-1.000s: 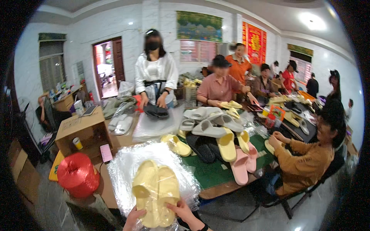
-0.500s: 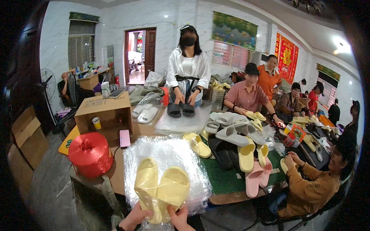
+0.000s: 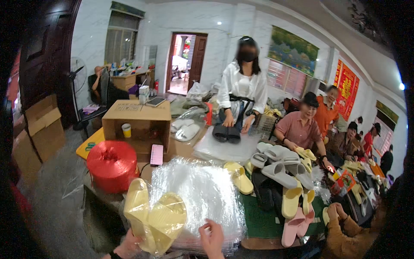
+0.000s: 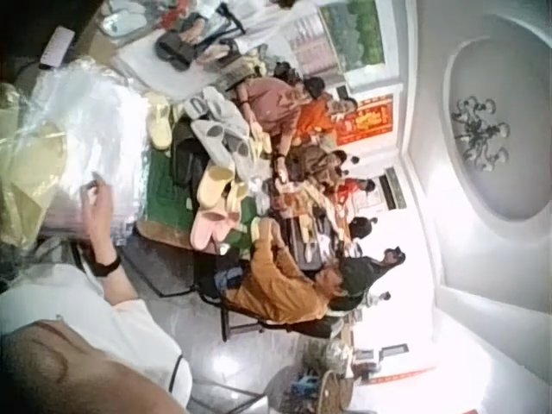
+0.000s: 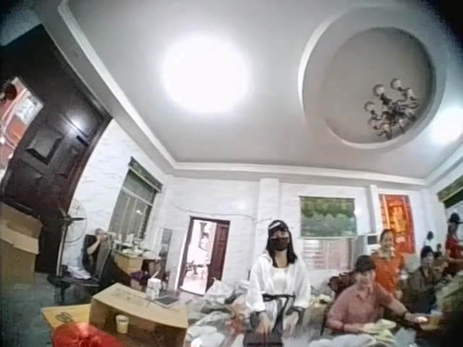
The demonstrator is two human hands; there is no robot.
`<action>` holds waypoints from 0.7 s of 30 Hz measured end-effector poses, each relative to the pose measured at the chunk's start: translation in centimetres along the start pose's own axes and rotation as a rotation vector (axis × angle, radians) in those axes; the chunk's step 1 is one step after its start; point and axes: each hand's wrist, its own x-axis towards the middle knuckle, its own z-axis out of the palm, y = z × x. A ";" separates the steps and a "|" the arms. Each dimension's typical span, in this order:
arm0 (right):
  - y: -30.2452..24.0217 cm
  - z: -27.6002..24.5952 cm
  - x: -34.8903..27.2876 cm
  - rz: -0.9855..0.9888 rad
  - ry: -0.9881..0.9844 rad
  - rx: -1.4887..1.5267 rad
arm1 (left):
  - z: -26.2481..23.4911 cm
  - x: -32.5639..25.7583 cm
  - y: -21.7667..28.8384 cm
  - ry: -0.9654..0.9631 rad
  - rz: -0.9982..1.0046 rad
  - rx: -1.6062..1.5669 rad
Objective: Packing manufactured foam sandals into plastic bags and preparing them for shipping.
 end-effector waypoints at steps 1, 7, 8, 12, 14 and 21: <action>0.4 0.0 0.9 -0.047 0.092 -0.285 | 0.8 -0.9 1.4 0.053 0.011 0.030; 6.5 1.0 2.2 -0.186 0.114 -0.695 | -4.0 -5.3 7.0 0.197 -0.031 0.082; 6.7 1.0 2.5 -0.202 0.103 -0.638 | -6.0 -6.9 7.6 0.160 0.025 0.044; 6.6 1.7 2.8 -0.174 0.077 -0.601 | -10.0 -13.3 10.2 0.717 -0.011 0.116; 6.4 2.0 2.5 -0.180 0.057 -0.572 | -15.7 -16.9 9.2 0.707 -0.052 0.144; 6.9 2.1 1.9 -0.211 0.092 -0.604 | -19.7 -13.8 3.6 0.550 -0.244 0.471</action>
